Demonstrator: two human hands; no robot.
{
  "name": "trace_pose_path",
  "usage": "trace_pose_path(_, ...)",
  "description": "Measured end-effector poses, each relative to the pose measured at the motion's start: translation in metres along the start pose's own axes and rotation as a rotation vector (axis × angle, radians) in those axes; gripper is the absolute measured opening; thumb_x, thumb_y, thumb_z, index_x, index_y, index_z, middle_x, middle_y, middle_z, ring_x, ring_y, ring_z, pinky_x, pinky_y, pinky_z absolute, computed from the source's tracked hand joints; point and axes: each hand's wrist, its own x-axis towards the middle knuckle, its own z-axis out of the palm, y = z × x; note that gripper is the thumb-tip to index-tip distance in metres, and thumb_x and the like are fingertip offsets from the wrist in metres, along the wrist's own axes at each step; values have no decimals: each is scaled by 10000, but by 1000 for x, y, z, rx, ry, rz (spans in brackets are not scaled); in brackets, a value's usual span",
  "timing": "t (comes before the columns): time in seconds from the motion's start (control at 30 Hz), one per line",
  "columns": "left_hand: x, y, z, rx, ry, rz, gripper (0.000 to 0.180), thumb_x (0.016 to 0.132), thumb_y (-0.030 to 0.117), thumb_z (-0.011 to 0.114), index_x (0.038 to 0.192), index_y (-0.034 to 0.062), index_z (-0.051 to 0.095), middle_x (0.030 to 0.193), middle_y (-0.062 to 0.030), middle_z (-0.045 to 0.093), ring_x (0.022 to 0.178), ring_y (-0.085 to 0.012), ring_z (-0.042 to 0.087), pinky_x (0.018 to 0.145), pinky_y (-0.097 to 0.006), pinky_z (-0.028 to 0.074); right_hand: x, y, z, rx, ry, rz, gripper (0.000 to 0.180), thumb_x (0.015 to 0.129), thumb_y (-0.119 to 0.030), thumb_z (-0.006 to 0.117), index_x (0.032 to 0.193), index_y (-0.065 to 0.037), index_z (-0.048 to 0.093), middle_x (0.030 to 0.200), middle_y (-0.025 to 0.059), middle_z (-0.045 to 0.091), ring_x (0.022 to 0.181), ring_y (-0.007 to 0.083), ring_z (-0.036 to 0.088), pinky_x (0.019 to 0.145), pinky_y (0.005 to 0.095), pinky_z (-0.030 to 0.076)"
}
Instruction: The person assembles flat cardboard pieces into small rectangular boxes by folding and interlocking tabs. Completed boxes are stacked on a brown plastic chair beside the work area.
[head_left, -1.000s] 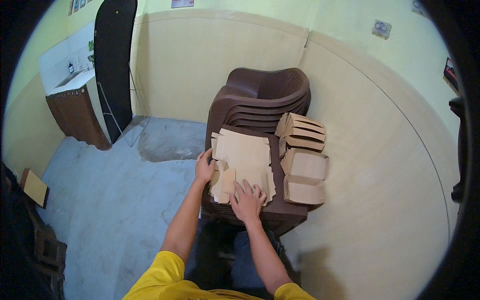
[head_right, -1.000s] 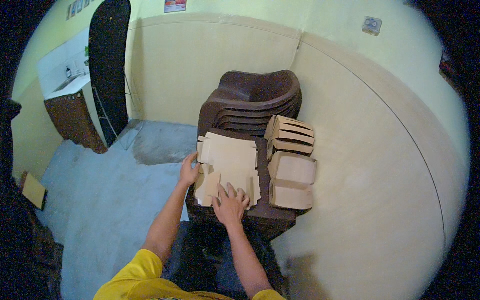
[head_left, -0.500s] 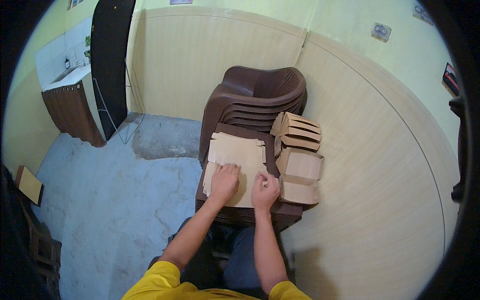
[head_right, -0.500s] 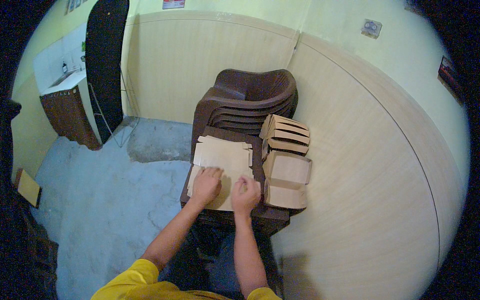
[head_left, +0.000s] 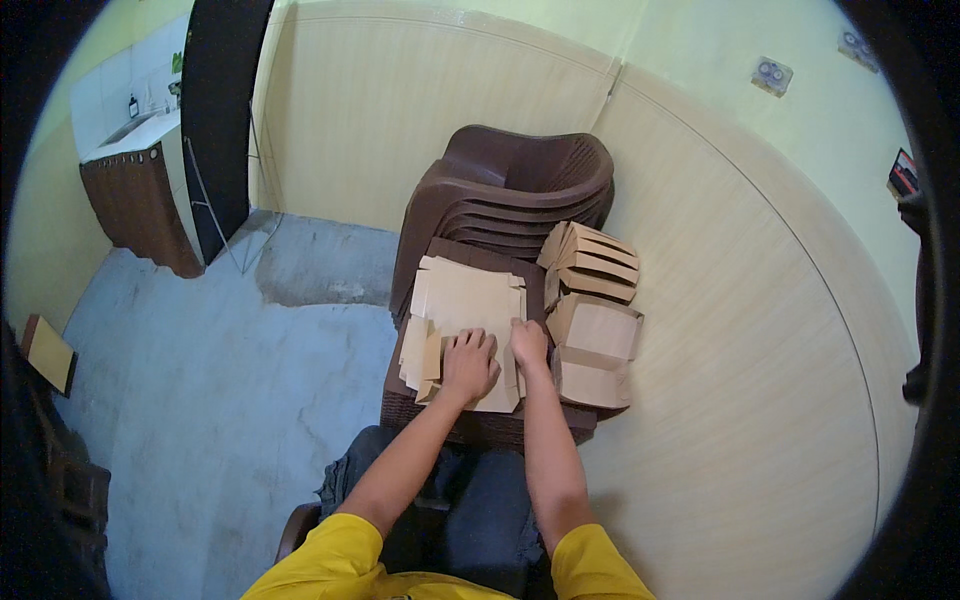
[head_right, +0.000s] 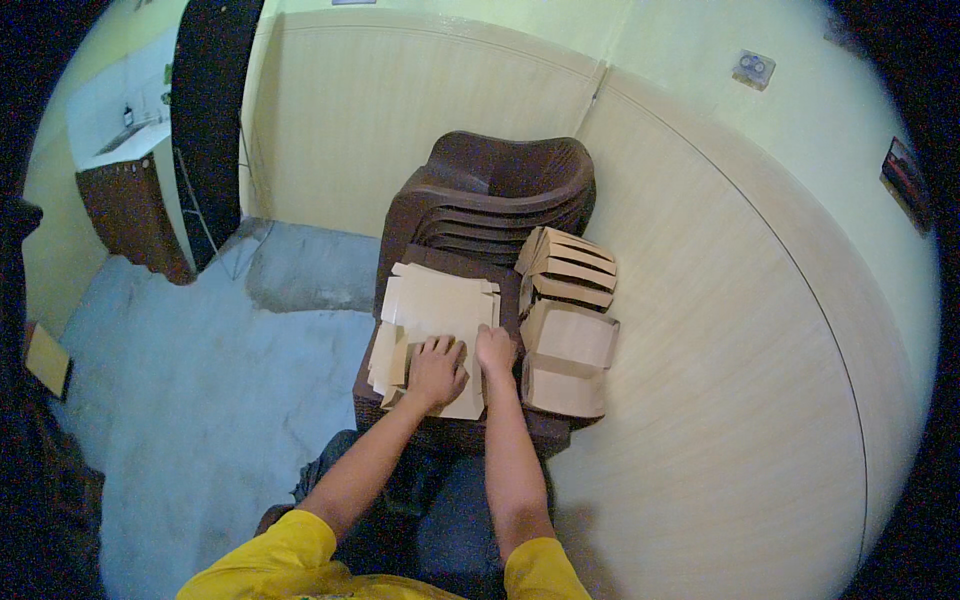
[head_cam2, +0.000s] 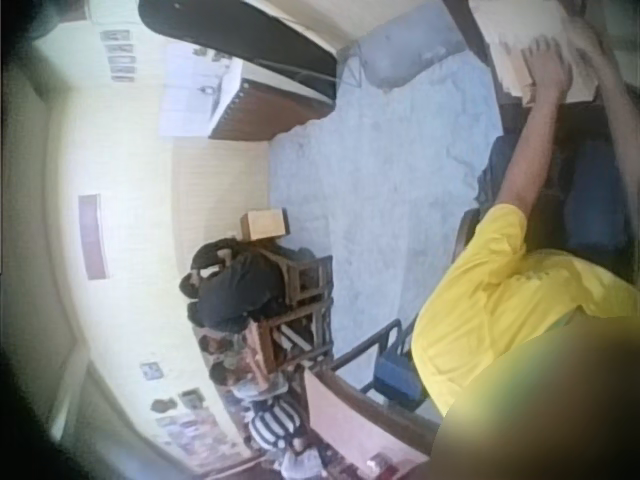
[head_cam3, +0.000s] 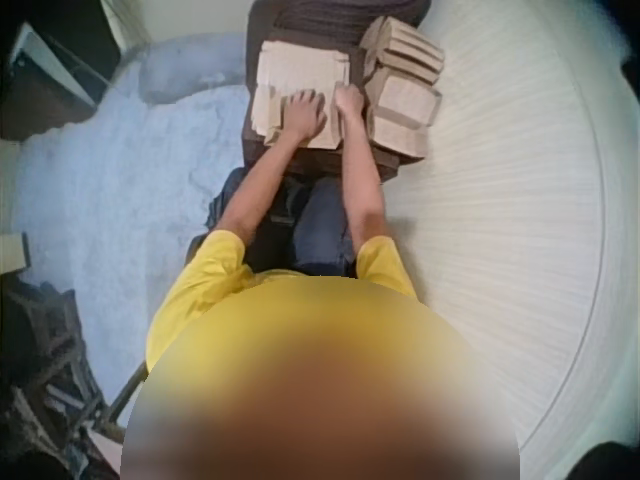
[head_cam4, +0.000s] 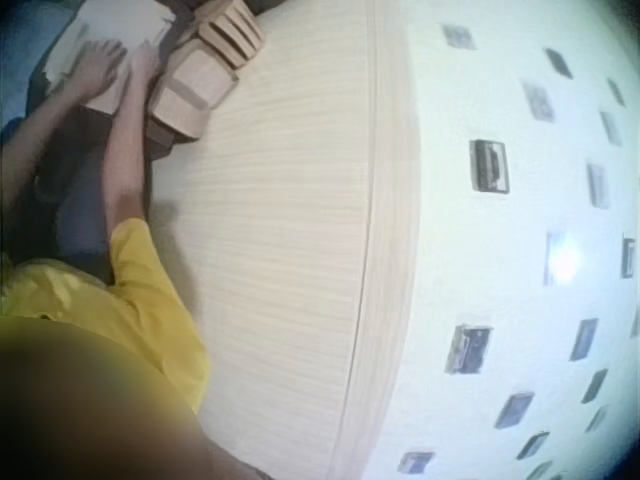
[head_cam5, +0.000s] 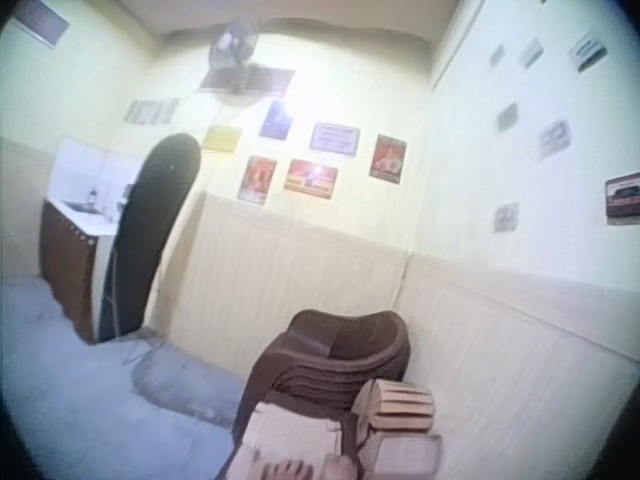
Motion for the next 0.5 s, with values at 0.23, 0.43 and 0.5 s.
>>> trace_pose_path(0.23,13,9,-15,-33,12,-54,600,885,341,685,1420,75,629,1260,-126,622,1268,-313,532,1124,-501,389,14,-10,-18,654,-306,260,340,990,-274,595,1180,-10,695,1024,186,755,800,247,726,710,363,550)
trace_pose_path(0.43,9,5,-13,-52,31,-47,634,870,335,684,1451,89,626,1256,-128,623,1246,-315,546,1117,-493,398,12,-6,-7,757,-394,108,240,1002,-45,546,1198,37,658,946,140,708,806,218,718,747,338,589)
trace_pose_path(0.5,9,5,-11,-27,29,-27,626,874,334,671,1449,92,629,1268,-137,620,1241,-328,546,1115,-500,404,13,4,-2,729,-295,58,222,990,2,565,1186,45,661,936,132,704,803,215,716,741,331,599)
